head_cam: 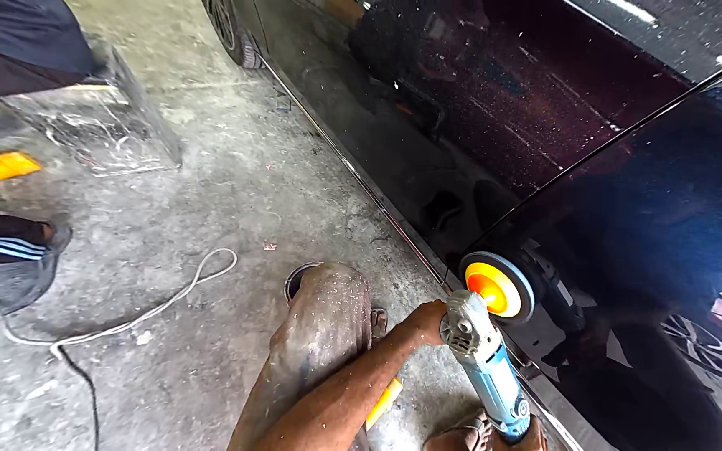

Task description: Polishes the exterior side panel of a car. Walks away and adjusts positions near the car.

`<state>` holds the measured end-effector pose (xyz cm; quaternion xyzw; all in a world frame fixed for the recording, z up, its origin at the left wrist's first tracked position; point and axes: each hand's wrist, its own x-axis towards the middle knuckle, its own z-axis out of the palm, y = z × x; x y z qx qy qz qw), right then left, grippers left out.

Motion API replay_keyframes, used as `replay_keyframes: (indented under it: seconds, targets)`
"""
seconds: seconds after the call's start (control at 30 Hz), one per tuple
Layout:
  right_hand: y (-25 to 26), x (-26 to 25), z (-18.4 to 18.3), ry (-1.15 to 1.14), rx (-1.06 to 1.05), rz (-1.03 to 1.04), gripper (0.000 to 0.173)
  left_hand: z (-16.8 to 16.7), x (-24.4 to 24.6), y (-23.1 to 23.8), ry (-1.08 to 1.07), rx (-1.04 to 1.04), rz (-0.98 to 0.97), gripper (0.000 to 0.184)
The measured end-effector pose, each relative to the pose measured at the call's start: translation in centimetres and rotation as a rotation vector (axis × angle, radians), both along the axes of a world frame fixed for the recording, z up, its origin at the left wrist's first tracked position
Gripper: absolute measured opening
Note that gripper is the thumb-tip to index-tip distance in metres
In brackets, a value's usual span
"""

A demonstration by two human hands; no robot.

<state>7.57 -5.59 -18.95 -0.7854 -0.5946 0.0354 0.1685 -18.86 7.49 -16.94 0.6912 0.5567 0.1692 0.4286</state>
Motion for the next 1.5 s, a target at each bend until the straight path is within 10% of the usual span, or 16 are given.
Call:
replay_keyframes:
  seconds: [0.87,1.5]
  targets:
    - [0.7,-2.1,3.7,-0.055,0.114,0.000,0.055,1.2,-1.3,1.1,-0.003,0.067,0.080,0.055]
    - [-4.7,7.2,-4.7,0.120,0.131,-0.187,0.062,1.0,9.2,-1.2,0.062,0.178,-0.301,0.040]
